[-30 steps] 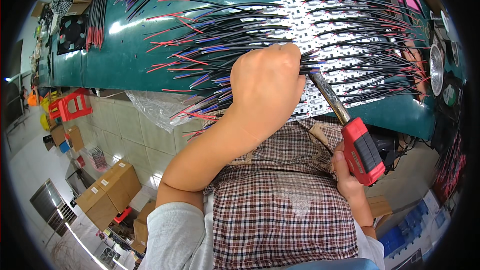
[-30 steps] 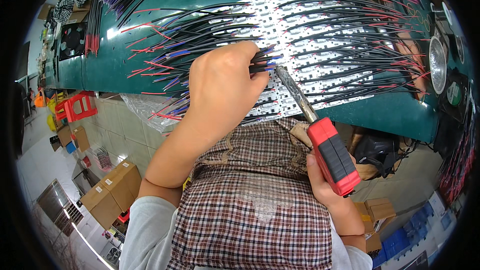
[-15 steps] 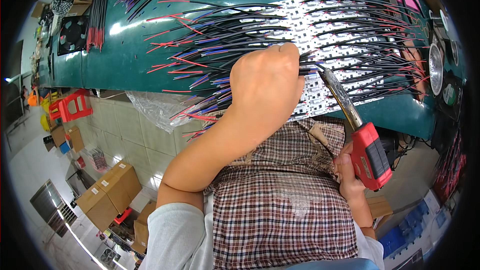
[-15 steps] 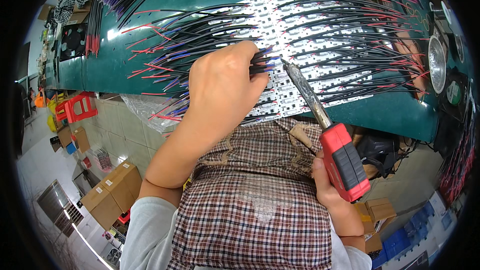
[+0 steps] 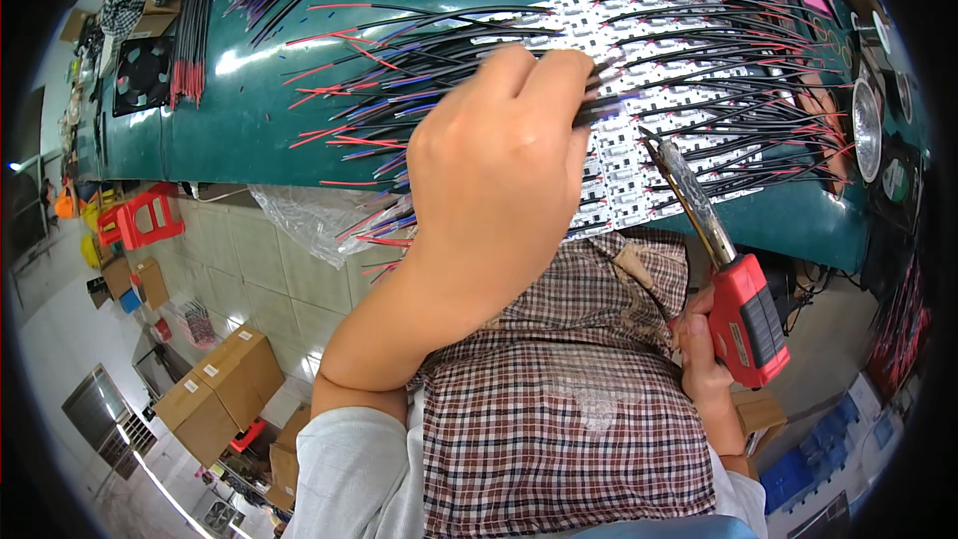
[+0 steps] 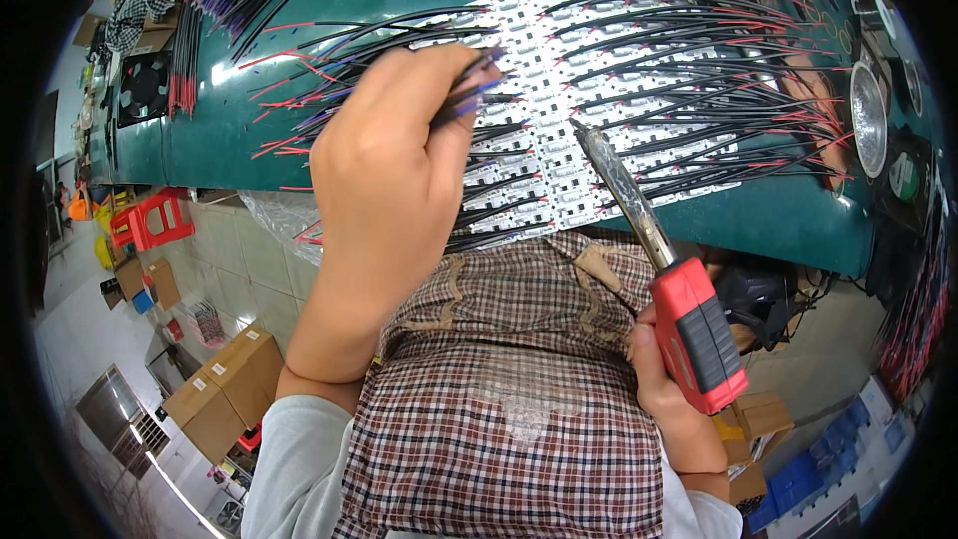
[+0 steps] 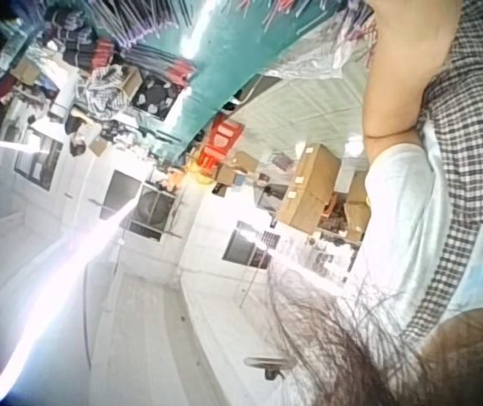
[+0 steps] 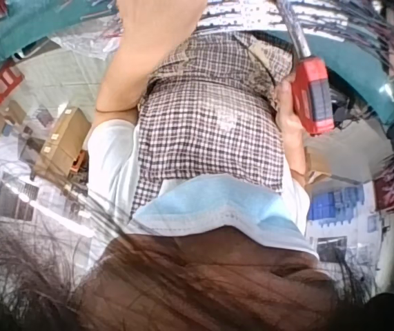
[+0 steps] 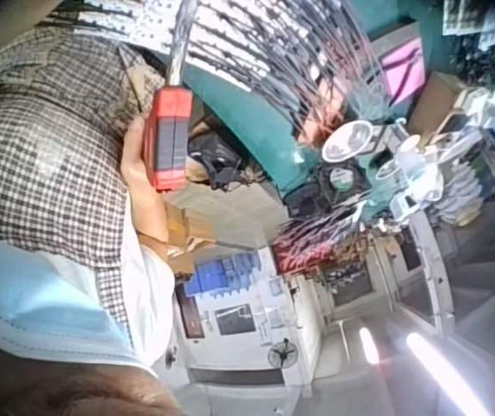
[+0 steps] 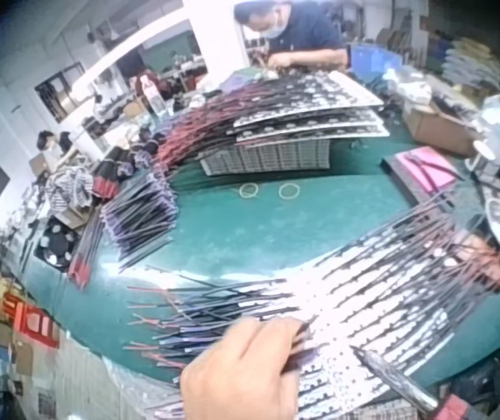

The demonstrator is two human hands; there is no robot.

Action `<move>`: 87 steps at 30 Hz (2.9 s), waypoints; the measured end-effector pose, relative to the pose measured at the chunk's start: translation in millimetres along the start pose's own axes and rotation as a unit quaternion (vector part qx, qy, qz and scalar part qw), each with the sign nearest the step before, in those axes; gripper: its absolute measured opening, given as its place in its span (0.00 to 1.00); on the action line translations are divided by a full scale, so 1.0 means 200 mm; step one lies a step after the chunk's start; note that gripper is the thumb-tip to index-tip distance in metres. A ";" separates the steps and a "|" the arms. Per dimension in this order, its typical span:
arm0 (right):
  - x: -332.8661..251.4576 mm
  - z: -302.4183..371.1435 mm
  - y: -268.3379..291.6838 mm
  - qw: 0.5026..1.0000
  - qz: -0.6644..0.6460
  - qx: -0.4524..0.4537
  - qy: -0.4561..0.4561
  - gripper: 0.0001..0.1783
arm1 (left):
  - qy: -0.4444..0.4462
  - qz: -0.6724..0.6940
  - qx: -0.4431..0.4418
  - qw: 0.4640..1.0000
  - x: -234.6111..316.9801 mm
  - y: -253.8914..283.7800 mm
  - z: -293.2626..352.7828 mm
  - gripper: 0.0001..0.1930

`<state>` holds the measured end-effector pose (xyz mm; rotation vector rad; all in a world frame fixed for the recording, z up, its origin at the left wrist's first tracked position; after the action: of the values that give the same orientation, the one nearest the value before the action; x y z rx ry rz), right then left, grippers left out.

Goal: The person holds bundles of wires connected to circuit board strips by hand and applies a handheld soldering tool across the wire ends.

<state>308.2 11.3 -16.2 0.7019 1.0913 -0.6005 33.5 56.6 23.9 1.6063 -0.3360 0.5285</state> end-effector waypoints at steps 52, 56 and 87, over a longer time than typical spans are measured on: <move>0.08 0.05 0.00 0.996 0.080 -0.025 -0.030 0.06 | 0.012 0.010 -0.093 0.996 -0.04 -0.21 0.05 0.08; 0.08 0.03 0.00 0.996 0.083 -0.035 -0.016 0.07 | 0.036 0.029 -0.117 0.992 -0.05 -0.20 0.03 0.07; 0.05 0.03 -0.01 1.000 0.008 -0.008 -0.023 0.05 | 0.020 -0.010 -0.091 0.996 -0.01 -0.23 0.05 0.11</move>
<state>313.2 3.9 -24.0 0.6796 1.0464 -0.5915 56.1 51.1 -17.2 1.4204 -0.3284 0.4985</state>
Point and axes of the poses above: each hand's wrist, its own z-axis away from the middle knuckle, its own y-axis out of the back of the hand, x = y × z, the point moved 1 cm from there along -z, towards the middle knuckle, and after that the axes turned 14 degrees about -x, right-handed, at the moved point
